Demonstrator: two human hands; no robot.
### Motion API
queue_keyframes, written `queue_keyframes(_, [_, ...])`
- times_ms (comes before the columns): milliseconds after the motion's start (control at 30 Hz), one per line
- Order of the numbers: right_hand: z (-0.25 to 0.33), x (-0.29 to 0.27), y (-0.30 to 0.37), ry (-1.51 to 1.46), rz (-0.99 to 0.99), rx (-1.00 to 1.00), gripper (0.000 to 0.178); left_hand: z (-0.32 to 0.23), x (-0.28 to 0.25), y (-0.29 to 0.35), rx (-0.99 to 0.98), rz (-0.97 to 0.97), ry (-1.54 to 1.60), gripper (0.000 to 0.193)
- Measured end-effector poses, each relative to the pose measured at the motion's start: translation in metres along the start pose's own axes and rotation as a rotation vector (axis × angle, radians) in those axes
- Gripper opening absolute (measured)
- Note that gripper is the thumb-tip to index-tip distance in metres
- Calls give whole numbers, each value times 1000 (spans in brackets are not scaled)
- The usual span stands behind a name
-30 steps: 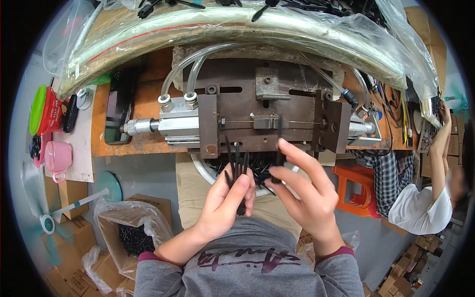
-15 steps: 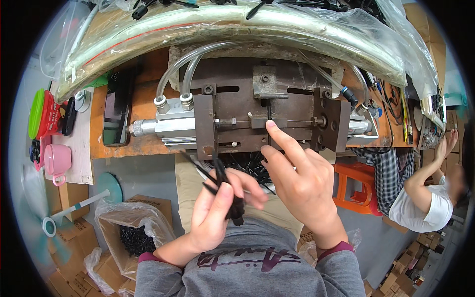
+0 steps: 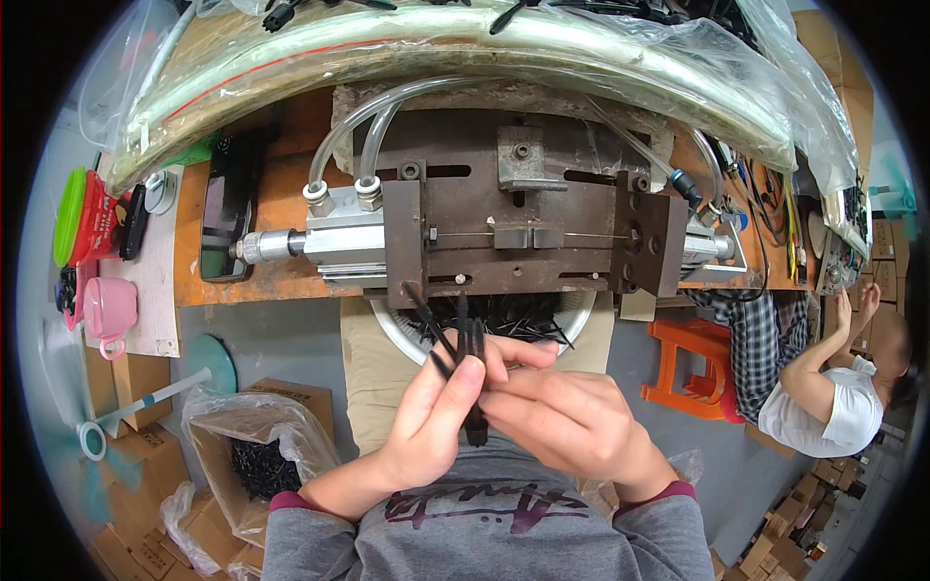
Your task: Assembling small black plastic components using a pneumatic jig.
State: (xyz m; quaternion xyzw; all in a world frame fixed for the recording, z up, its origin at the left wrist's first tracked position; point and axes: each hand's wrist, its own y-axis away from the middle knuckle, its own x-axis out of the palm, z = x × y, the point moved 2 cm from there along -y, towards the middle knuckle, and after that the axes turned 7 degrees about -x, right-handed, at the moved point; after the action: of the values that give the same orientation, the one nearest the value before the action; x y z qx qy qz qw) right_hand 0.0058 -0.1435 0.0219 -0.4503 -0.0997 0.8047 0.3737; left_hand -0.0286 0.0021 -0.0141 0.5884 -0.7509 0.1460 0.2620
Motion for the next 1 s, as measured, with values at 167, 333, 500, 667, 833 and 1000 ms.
queue_keyframes(167, [-7,0,6,56,42,-80,31,5,-3,0,-41,14,30,23])
queue_keyframes(333, [-2,-5,4,237,130,-107,29,6,-4,-3,-100,-16,78,23])
queue_keyframes(500, [-9,-11,11,139,-75,-52,31,4,2,-3,-143,-132,-8,20])
queue_keyframes(667, [-23,-14,-1,278,-102,139,30,7,-2,4,-109,-165,80,18])
queue_keyframes(833, [-29,-3,-7,498,45,45,24,0,1,8,7,-91,-13,14])
queue_keyframes(1000, [-25,-9,-23,560,126,75,19,-2,1,10,57,-90,42,19])
